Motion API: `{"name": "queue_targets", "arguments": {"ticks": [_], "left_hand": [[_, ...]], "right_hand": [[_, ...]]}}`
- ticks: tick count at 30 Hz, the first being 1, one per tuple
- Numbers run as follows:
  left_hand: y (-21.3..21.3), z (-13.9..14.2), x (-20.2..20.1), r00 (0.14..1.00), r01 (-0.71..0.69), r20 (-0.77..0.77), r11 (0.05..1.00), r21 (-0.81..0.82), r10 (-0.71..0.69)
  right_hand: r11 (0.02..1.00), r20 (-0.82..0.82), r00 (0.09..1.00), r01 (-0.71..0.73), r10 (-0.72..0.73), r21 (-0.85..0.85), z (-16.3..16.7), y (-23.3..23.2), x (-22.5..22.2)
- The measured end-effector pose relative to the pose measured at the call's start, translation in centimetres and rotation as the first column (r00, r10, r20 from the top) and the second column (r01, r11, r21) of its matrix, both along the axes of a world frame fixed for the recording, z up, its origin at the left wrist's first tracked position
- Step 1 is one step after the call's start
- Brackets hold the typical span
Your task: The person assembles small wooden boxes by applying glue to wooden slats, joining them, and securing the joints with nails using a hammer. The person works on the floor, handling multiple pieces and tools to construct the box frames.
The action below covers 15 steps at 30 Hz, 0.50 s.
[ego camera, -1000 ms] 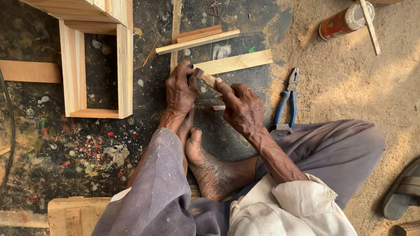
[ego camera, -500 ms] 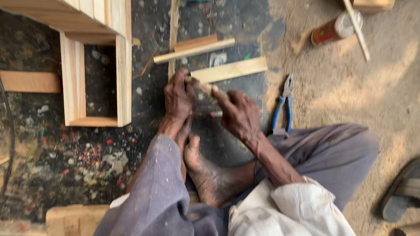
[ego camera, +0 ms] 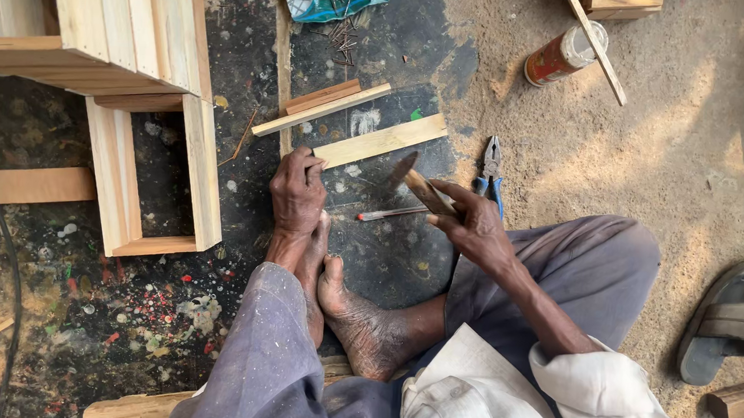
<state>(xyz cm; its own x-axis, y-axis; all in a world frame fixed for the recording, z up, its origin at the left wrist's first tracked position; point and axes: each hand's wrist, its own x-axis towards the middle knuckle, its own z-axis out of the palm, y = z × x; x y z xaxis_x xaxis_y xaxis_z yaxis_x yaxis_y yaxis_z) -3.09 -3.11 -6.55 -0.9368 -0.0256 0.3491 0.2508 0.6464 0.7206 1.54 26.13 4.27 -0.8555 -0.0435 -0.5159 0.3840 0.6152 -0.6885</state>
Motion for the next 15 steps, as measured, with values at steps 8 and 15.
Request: {"name": "queue_targets", "arguments": {"ticks": [8, 15], "left_hand": [[0.2, 5.6, -1.1, 0.996, 0.076, 0.055, 0.979, -0.191, -0.066], [1.2, 6.0, -9.7, 0.974, 0.215, 0.042, 0.835, -0.506, -0.225]], "right_hand": [[0.982, -0.145, 0.979, -0.123, 0.144, 0.143, -1.6, 3.9, -0.2], [0.901, -0.789, 0.607, 0.388, -0.092, 0.194, 0.7, 12.5, -3.5]]}}
